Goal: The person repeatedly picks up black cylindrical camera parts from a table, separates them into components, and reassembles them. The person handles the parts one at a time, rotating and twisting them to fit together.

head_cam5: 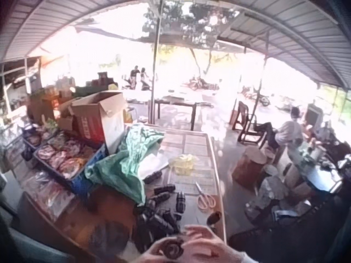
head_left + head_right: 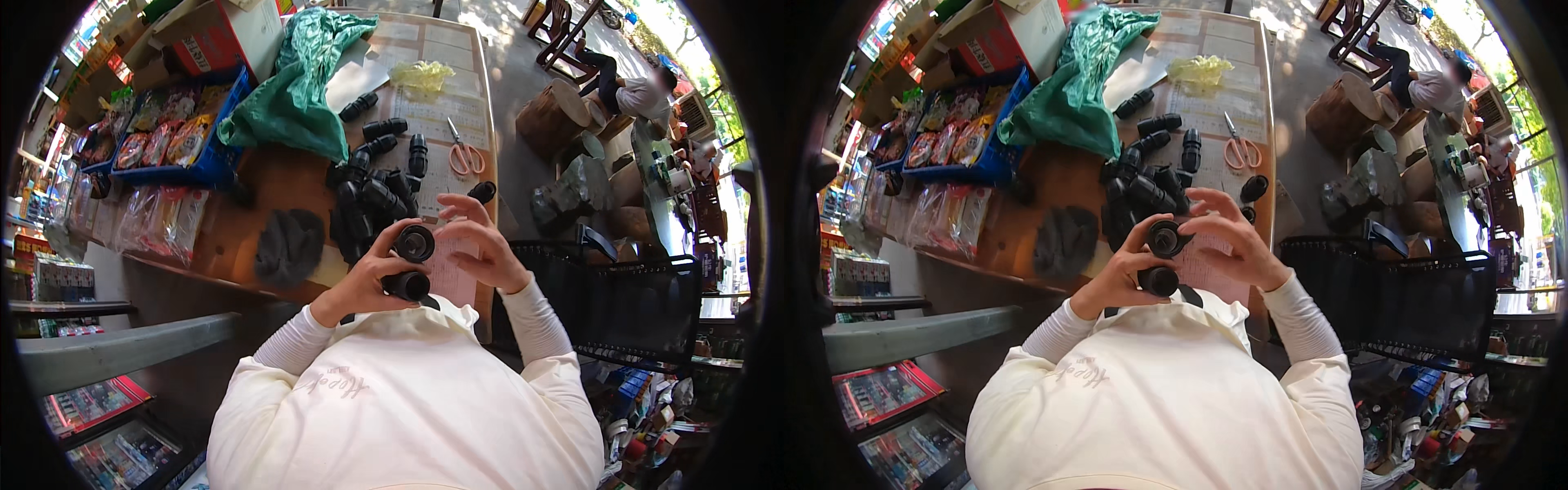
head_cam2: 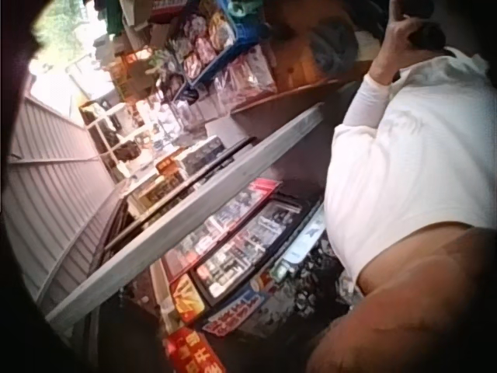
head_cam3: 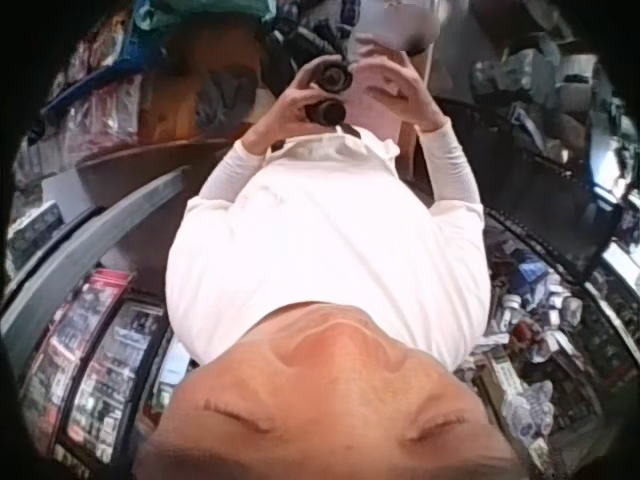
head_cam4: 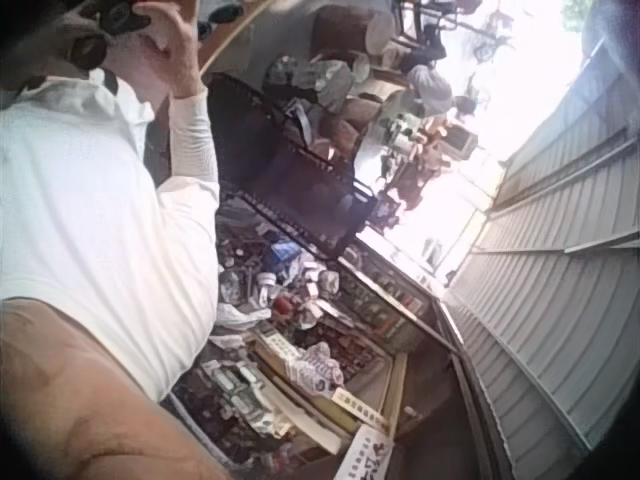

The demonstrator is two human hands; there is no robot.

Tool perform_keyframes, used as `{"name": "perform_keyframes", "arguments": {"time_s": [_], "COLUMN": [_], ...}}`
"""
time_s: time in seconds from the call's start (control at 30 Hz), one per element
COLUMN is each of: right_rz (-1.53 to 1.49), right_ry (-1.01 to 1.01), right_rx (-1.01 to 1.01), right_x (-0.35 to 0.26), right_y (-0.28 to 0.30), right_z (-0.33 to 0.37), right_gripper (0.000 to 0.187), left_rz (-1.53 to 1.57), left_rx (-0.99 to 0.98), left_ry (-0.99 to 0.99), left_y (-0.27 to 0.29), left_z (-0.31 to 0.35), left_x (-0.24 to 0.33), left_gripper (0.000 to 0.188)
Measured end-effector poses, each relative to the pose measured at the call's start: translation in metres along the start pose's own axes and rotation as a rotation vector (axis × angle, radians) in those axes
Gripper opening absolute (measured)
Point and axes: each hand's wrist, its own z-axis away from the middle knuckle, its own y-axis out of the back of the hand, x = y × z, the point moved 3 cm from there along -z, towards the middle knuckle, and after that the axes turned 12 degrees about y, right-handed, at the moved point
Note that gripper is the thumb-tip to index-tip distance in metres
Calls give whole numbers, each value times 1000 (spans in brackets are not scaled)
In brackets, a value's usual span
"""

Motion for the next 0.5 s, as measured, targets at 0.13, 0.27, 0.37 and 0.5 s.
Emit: {"name": "perform_keyframes", "arguments": {"time_s": [0.13, 0.27, 0.37, 0.5], "right_rz": [315, 508, 527, 415], "right_ry": [53, 67, 96, 88], "right_rx": [-335, -539, -618, -595], "right_x": [-25, -31, -31, -23], "right_y": [1, -3, -5, -4], "right_z": [-28, -43, -48, -47], "right_gripper": [35, 30, 24, 17], "left_rz": [-53, -108, -127, -116], "left_rx": [-45, -56, -55, -81], "left_ry": [-30, -26, -26, -23], "left_y": [0, 0, 0, -1], "left_z": [1, 1, 3, 4], "left_x": [0, 1, 0, -2], "left_gripper": [44, 43, 42, 42]}}
